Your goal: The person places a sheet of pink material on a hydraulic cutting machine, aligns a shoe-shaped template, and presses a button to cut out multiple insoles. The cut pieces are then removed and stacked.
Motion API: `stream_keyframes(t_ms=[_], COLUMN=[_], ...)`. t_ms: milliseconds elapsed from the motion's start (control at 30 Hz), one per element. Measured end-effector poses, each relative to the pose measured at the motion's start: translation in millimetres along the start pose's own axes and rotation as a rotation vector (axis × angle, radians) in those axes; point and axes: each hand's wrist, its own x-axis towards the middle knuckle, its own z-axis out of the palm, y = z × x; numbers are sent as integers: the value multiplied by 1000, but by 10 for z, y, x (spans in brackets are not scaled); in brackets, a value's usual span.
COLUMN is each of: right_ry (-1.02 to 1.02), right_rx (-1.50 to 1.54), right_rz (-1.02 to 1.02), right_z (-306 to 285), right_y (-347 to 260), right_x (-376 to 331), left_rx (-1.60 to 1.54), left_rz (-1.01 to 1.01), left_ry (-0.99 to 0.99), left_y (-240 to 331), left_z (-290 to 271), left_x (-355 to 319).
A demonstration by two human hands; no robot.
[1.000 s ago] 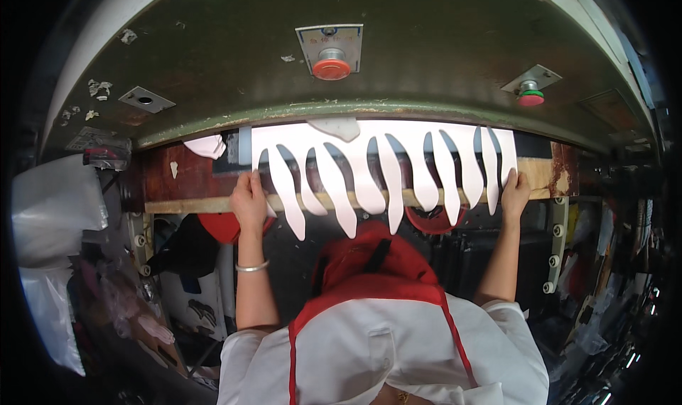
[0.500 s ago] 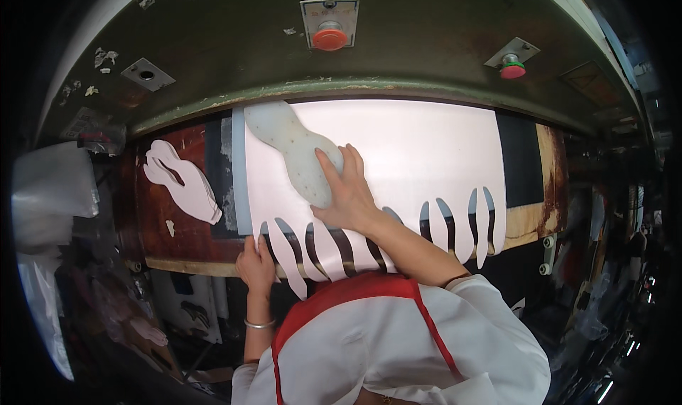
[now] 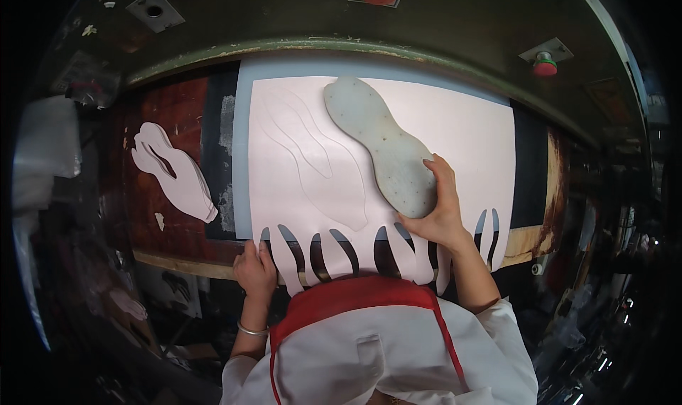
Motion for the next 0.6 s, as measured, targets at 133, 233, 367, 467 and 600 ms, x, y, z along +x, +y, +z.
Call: stream_keyframes(t_ms=[133, 233, 367, 467, 600], right_ry=[22, 23, 70, 700, 809], right_rx=[-60, -59, 61, -171, -503], right_rz=[-66, -105, -63, -49, 86], right_z=[60, 32, -280, -905, -1333], right_y=[259, 371, 330, 411, 570], right_x=[31, 226, 669, 1278, 1716], left_rx=[13, -14, 5, -40, -65], left_rz=[5, 6, -21, -58, -97], left_ry=[23, 33, 80, 116, 139], left_y=[117, 235, 356, 398, 438], left_z=[-7, -30, -25, 79, 215], left_x=[80, 288, 648, 1016, 1480])
